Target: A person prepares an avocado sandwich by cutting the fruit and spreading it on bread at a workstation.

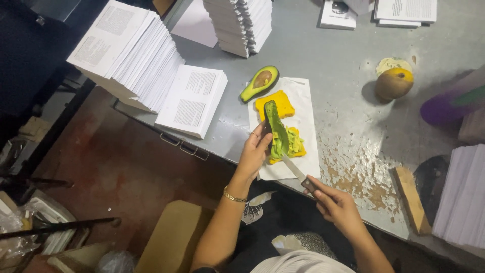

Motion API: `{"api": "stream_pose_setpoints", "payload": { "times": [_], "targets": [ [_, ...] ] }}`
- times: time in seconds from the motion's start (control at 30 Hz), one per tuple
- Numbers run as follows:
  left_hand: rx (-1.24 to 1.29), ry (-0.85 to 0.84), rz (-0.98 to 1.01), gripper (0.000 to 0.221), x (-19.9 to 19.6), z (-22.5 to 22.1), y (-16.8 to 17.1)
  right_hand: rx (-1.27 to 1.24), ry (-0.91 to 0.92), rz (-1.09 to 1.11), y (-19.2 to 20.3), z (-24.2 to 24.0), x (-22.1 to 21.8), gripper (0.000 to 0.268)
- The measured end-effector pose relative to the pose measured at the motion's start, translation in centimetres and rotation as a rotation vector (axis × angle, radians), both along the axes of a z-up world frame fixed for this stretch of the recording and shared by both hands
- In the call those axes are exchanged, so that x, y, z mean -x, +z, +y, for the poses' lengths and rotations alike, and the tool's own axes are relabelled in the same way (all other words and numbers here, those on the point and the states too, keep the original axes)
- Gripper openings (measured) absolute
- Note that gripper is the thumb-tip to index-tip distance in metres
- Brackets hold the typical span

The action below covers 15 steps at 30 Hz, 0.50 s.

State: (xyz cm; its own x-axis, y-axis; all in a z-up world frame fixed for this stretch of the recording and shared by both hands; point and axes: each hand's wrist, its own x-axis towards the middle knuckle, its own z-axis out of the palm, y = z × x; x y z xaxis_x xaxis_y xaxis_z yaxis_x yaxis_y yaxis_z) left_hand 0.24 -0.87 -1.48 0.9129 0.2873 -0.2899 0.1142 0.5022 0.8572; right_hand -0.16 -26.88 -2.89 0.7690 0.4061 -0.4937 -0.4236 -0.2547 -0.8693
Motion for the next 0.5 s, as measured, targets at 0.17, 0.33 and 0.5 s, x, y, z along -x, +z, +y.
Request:
{"api": "stream_pose_setpoints", "payload": {
  "times": [0.17, 0.33, 0.5],
  "targets": [
    [-0.031, 0.047, -0.003, 0.058, 0.1, -0.5, 0.8, -0.220, -0.005, 0.236, -0.9, 0.3, -0.7, 0.059],
    [0.100, 0.163, -0.062, 0.056, -0.1, -0.3, -1.0, -0.186, -0.016, 0.212, -0.5, 0.0, -0.6, 0.056],
    [0.152, 0.270, -0.044, 0.056, 0.0, 0.4, -0.8, -0.142, -0.067, 0.101, -0.4, -0.7, -0.6, 0.053]
  ]
}}
